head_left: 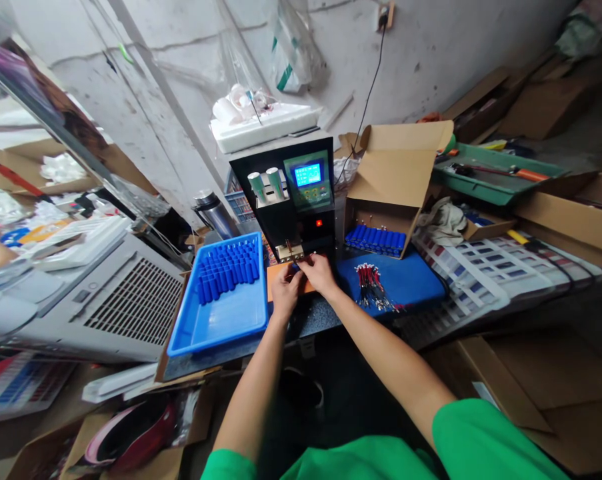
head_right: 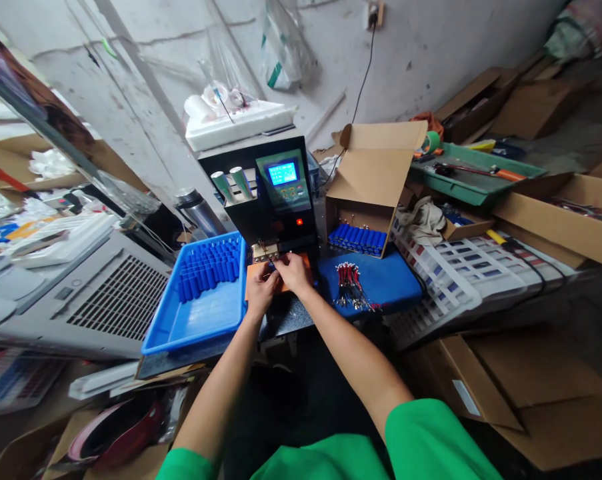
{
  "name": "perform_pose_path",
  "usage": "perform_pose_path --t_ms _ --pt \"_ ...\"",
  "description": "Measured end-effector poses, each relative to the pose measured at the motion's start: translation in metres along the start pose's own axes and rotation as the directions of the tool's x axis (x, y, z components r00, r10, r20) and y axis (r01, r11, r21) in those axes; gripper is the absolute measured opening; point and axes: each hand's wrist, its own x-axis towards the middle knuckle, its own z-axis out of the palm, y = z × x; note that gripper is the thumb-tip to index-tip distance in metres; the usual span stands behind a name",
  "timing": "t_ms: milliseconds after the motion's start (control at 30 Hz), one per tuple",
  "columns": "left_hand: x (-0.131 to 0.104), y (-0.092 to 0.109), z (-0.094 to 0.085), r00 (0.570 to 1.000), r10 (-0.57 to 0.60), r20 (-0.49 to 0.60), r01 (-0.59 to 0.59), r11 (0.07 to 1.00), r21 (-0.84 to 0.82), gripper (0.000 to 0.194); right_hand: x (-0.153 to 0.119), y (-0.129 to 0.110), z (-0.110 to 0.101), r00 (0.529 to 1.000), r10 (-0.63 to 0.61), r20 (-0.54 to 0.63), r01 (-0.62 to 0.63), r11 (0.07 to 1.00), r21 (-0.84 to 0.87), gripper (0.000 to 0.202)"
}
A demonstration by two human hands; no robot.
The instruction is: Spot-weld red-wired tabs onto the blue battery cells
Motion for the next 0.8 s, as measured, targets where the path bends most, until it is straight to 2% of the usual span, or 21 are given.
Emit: perform_pose_path --t_ms 333,800 --pt "-0.0015 0.0030 0.0004 1.000 -0.004 -0.006 0.004 1.000 0.016 0.033 0.0001 -0.0044 -0.0017 1.000 -0.013 0.021 0.013 1.000 0.019 0.010" --pt "-0.0004 -0.0022 -0.0018 1.000 -0.005 0.007 0.005 0.999 0.035 0.032 0.0007 0.0016 -0.0003 0.999 0.004 0.041 -0.006 0.999 0.050 0.013"
